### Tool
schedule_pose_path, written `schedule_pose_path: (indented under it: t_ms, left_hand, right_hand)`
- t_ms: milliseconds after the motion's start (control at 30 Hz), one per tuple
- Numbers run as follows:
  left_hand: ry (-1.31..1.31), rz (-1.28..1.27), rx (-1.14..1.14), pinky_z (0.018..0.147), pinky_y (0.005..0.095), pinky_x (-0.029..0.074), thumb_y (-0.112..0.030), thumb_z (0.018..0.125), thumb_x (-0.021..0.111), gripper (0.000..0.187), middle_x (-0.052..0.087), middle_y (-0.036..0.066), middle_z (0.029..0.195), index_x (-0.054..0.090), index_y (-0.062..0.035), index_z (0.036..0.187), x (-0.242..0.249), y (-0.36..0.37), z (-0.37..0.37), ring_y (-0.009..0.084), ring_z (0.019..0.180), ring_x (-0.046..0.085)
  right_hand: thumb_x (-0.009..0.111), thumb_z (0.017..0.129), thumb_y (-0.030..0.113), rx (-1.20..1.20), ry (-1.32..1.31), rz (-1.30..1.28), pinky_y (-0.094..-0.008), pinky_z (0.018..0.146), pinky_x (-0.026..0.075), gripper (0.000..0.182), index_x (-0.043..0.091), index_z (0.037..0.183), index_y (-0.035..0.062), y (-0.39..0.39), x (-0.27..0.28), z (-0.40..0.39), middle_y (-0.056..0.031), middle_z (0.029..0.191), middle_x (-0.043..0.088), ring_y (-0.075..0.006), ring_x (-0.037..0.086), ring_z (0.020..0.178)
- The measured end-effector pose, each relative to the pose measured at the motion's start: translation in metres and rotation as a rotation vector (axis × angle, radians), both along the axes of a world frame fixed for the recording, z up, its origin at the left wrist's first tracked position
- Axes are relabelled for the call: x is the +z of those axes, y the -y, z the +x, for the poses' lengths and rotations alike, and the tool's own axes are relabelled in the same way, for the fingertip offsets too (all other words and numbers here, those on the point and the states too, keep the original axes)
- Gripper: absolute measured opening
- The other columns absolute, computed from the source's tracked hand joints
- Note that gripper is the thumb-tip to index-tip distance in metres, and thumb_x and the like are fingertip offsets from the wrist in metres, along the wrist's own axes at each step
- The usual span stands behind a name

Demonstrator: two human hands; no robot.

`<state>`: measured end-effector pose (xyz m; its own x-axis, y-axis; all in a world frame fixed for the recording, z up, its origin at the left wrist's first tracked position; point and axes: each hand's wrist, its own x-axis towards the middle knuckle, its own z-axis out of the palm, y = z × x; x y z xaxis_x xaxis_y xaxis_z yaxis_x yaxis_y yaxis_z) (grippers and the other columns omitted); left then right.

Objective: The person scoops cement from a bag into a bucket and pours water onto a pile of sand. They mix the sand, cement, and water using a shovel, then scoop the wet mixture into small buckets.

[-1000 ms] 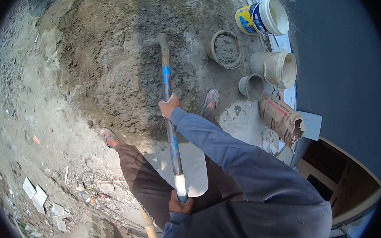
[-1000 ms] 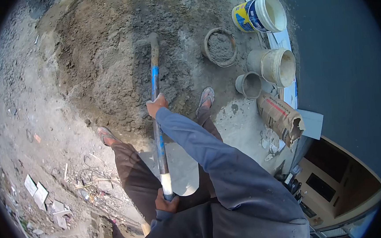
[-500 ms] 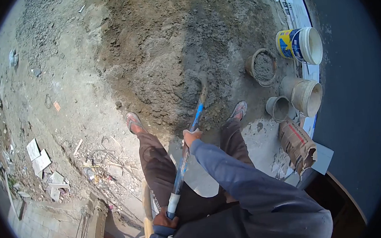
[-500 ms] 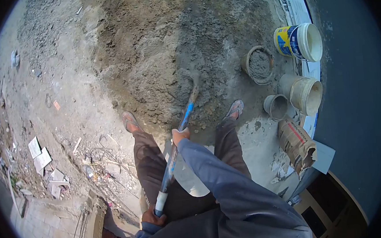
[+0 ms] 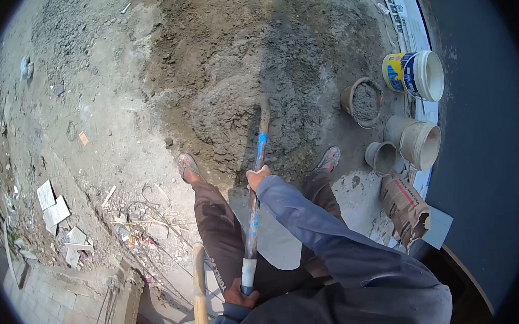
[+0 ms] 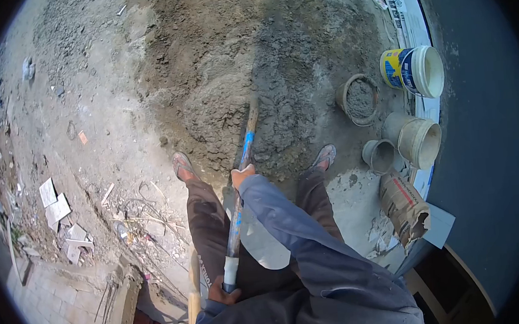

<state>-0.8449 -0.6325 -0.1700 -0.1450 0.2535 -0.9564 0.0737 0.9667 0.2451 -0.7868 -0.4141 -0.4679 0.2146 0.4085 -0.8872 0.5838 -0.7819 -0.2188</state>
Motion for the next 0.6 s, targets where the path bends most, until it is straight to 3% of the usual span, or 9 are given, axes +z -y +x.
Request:
schedule_pose_path:
  t_ms: [33, 100, 133, 200, 300, 400, 467, 500, 600]
  left_hand:
    - [0.003, 0.059, 0.062, 0.066, 0.0462, 0.049, -0.028, 0.063, 0.070, 0.045, 0.063, 0.021, 0.074, 0.052, -0.0071, 0.099, -0.005, -0.014, 0.007, 0.0400, 0.071, 0.062]
    - [0.007, 0.142, 0.104, 0.067, 0.0462, 0.049, -0.027, 0.065, 0.068, 0.042, 0.063, 0.021, 0.075, 0.051, -0.0069, 0.098, -0.027, -0.040, 0.031, 0.0409, 0.072, 0.061]
    - [0.009, 0.160, 0.077, 0.067, 0.0463, 0.049, -0.027, 0.066, 0.067, 0.041, 0.063, 0.020, 0.075, 0.050, -0.0069, 0.097, -0.046, -0.047, 0.044, 0.0413, 0.073, 0.061]
    - [0.019, 0.200, 0.125, 0.067, 0.0469, 0.048, -0.026, 0.067, 0.066, 0.042, 0.062, 0.021, 0.078, 0.047, -0.0073, 0.100, -0.085, -0.082, 0.059, 0.0426, 0.077, 0.060]
    - [0.044, 0.233, 0.158, 0.068, 0.0487, 0.045, -0.028, 0.071, 0.063, 0.043, 0.060, 0.022, 0.078, 0.041, -0.0065, 0.101, -0.126, -0.141, 0.059, 0.0436, 0.077, 0.058]
    - [0.173, 0.097, 0.266, 0.064, 0.0412, 0.046, -0.028, 0.073, 0.066, 0.041, 0.057, 0.013, 0.070, 0.044, -0.0056, 0.099, -0.114, -0.152, 0.061, 0.0298, 0.068, 0.061]
    - [0.135, 0.044, 0.179, 0.065, 0.0403, 0.047, -0.028, 0.073, 0.066, 0.046, 0.059, 0.015, 0.074, 0.043, -0.0058, 0.106, -0.055, -0.133, 0.049, 0.0306, 0.069, 0.062]
    - [0.127, 0.080, 0.168, 0.069, 0.0429, 0.047, -0.029, 0.073, 0.064, 0.050, 0.060, 0.019, 0.078, 0.040, -0.0053, 0.111, -0.030, -0.113, 0.052, 0.0357, 0.075, 0.061]
    - [0.084, 0.230, 0.137, 0.073, 0.0448, 0.048, -0.029, 0.074, 0.062, 0.060, 0.061, 0.024, 0.085, 0.035, -0.0038, 0.121, 0.008, -0.098, 0.038, 0.0406, 0.080, 0.062]
  right_hand:
    - [0.064, 0.071, 0.017, -0.032, -0.005, -0.018, -0.0363, 0.050, 0.050, 0.046, 0.046, 0.106, -0.0076, -0.039, 0.034, -0.014, -0.0207, 0.074, 0.060, -0.0258, 0.062, 0.056]
    - [0.065, 0.071, 0.018, 0.062, 0.016, 0.115, -0.0349, 0.051, 0.050, 0.050, 0.046, 0.110, -0.0070, -0.081, 0.028, -0.006, -0.0202, 0.074, 0.061, -0.0254, 0.062, 0.055]
    - [0.066, 0.070, 0.018, 0.076, -0.002, 0.109, -0.0361, 0.061, 0.052, 0.052, 0.047, 0.112, -0.0055, -0.112, 0.045, -0.013, -0.0217, 0.083, 0.062, -0.0297, 0.065, 0.065]
    - [0.065, 0.070, 0.022, 0.229, 0.074, 0.272, -0.0404, 0.086, 0.047, 0.053, 0.047, 0.113, -0.0042, -0.160, -0.014, -0.004, -0.0258, 0.105, 0.058, -0.0374, 0.058, 0.099]
    - [0.063, 0.071, 0.023, 0.368, 0.069, 0.296, -0.0385, 0.089, 0.045, 0.051, 0.049, 0.112, -0.0039, -0.242, -0.004, -0.039, -0.0260, 0.107, 0.058, -0.0374, 0.057, 0.103]
    - [0.061, 0.071, 0.022, 0.543, 0.117, 0.208, -0.0386, 0.085, 0.047, 0.043, 0.053, 0.104, -0.0059, -0.235, -0.034, -0.035, -0.0259, 0.102, 0.060, -0.0362, 0.060, 0.098]
    - [0.061, 0.071, 0.020, 0.372, 0.056, 0.066, -0.0370, 0.076, 0.051, 0.037, 0.055, 0.095, -0.0087, -0.182, -0.045, -0.004, -0.0253, 0.091, 0.063, -0.0340, 0.065, 0.081]
    - [0.060, 0.071, 0.018, 0.317, 0.035, 0.047, -0.0377, 0.064, 0.053, 0.037, 0.055, 0.093, -0.0113, -0.154, -0.021, 0.000, -0.0234, 0.077, 0.063, -0.0311, 0.066, 0.065]
    - [0.059, 0.070, 0.015, 0.245, 0.041, -0.036, -0.0378, 0.053, 0.052, 0.031, 0.056, 0.087, -0.0103, -0.107, -0.009, 0.019, -0.0204, 0.068, 0.062, -0.0270, 0.063, 0.054]
